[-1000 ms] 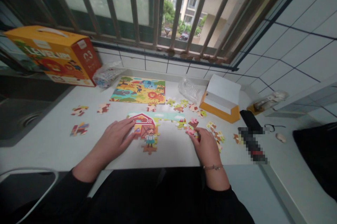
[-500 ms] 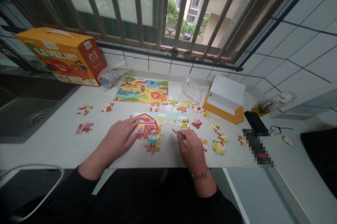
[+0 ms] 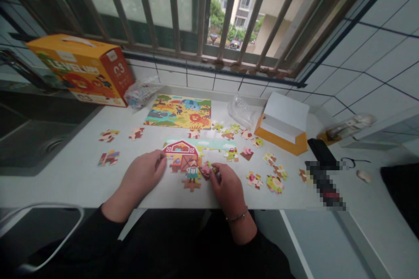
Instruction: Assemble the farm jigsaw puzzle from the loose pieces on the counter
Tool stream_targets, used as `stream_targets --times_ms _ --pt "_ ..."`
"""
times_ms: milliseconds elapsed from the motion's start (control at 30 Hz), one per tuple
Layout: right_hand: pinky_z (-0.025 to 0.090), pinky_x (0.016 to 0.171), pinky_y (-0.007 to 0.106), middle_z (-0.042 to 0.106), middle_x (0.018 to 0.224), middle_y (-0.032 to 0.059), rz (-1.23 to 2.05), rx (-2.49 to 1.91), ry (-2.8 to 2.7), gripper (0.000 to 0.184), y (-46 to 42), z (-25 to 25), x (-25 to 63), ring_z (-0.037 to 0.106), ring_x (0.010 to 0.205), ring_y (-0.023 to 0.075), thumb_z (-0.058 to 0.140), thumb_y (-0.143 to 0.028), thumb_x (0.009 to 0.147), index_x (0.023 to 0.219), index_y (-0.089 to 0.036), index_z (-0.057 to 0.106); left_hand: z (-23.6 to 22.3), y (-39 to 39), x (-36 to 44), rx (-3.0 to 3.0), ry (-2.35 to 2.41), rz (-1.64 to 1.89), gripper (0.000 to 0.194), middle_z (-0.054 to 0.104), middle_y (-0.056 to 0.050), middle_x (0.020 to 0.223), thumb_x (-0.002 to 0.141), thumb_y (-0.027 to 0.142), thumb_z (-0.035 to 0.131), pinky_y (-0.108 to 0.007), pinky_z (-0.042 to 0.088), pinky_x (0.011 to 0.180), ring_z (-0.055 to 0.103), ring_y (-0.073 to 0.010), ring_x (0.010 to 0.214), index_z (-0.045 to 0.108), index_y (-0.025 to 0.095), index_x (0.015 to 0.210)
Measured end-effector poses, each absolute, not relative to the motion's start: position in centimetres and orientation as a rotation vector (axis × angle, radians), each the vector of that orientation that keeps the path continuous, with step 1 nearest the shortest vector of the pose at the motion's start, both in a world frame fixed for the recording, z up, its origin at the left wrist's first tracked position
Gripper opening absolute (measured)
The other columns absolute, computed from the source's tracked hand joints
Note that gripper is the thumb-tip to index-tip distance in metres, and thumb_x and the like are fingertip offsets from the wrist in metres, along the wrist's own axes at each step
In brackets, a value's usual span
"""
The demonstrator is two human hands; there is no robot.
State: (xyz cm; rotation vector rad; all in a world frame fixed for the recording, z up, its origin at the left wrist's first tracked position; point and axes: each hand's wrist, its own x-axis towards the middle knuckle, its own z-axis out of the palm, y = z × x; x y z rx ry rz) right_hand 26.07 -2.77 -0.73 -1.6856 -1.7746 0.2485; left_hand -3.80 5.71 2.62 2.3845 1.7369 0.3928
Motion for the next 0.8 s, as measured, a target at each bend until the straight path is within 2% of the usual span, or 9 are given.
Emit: stream_targets --times_ms 200,400,600,667,733,800 --pt "0.053 0.07 0.033 0.074 0.088 0.0038 0.225 -1.683 -1.743 0.025 -2.9 -0.1 25.8 0.068 0.073 0.0192 0.058 -0.041 0.11 0.111 -0.021 0.073 2.7 5.7 -3.6 2.437 1.731 0.362 0.025 0.08 -0.012 0.098 0.111 0.033 0.046 -0.043 0.049 0.078 0.075 -0.0311 0.088 0.068 0.021 0.107" --pt "0.046 0.063 0.031 0.072 0.077 0.0004 0.218 -1.816 -1.526 0.027 -3.3 0.2 25.8 0.064 0.063 0.0177 0.065 -0.046 0.107 0.09 -0.024 0.069 2.6 5.8 -3.7 2.442 1.714 0.382 0.025 0.08 -0.012 0.098 0.109 0.033 0.047 -0.043 0.049 0.077 0.074 -0.0312 0.088 0.068 0.021 0.109" --pt "0.048 0.064 0.031 0.071 0.076 -0.0005 0.312 -1.752 -1.461 0.03 -3.5 0.2 26.4 0.063 0.063 0.0178 0.066 -0.052 0.106 0.098 -0.024 0.074 2.1 5.7 -4.1 2.386 1.673 0.496 0.028 0.077 -0.01 0.093 0.11 0.034 0.046 -0.042 0.052 0.079 0.073 -0.0285 0.085 0.069 0.02 0.107" --pt "0.049 0.063 0.031 0.072 0.076 -0.0002 0.396 -1.733 -1.393 0.033 -3.7 0.1 26.8 0.063 0.063 0.0182 0.068 -0.055 0.105 0.101 -0.023 0.075 2.0 5.3 -4.3 2.359 1.608 0.597 0.026 0.076 -0.008 0.091 0.11 0.038 0.051 -0.042 0.055 0.081 0.072 -0.0276 0.085 0.07 0.02 0.11" --pt "0.049 0.06 0.031 0.073 0.077 0.0002 0.479 -1.709 -1.358 0.034 -3.8 0.1 27.0 0.063 0.062 0.0183 0.069 -0.057 0.104 0.103 -0.023 0.075 1.8 4.6 -4.4 2.353 1.467 0.702 0.027 0.077 -0.009 0.1 0.109 0.044 0.06 -0.043 0.059 0.087 0.074 -0.028 0.094 0.07 0.021 0.119" --pt "0.05 0.06 0.031 0.074 0.079 0.0005 0.559 -1.651 -1.415 0.033 -4.0 0.2 26.5 0.063 0.062 0.0181 0.068 -0.055 0.105 0.104 -0.024 0.075 1.5 3.4 -4.4 2.356 1.251 0.78 0.04 0.079 -0.012 0.122 0.104 0.048 0.072 -0.048 0.062 0.099 0.075 -0.0304 0.113 0.067 0.024 0.135"
